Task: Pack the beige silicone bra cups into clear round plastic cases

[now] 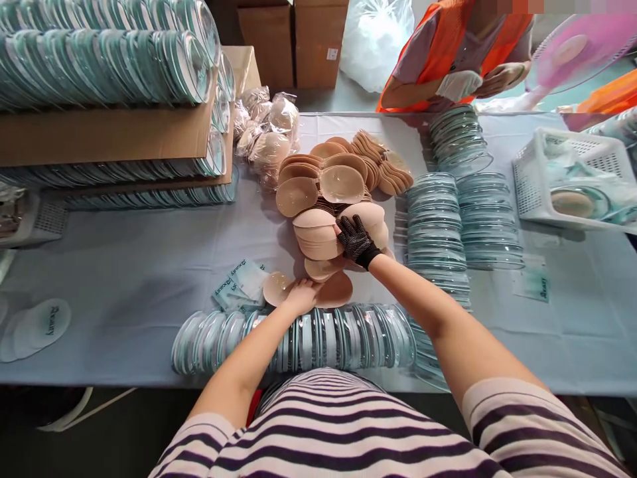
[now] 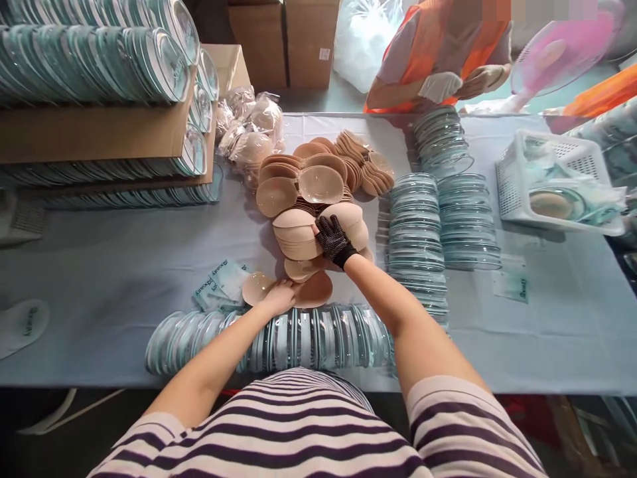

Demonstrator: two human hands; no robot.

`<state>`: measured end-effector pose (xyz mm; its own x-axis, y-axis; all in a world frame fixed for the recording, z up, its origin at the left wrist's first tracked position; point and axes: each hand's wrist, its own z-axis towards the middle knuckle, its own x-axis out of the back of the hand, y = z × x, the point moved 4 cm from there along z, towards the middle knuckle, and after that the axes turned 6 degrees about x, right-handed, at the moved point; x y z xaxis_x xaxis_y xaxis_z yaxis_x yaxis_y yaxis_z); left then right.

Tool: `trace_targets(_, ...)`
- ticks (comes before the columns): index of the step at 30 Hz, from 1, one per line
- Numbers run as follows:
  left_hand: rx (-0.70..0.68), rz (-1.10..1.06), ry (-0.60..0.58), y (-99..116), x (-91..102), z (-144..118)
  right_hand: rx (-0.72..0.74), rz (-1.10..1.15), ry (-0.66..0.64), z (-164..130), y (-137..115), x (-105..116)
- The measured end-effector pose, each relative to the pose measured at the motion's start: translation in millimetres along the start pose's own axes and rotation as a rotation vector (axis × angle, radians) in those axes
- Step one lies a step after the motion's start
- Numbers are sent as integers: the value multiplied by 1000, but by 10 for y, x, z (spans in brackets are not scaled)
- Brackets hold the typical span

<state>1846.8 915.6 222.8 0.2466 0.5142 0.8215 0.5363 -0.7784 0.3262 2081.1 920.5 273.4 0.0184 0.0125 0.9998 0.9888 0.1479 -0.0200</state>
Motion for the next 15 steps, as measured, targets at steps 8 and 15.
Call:
trace_targets(8, 77, -233, 98, 89, 24, -22, -54, -27, 52, 359, 130, 475)
trace_targets(15, 88, -555, 147, 151, 113, -179, -206, -59, 32, 631, 329, 1158)
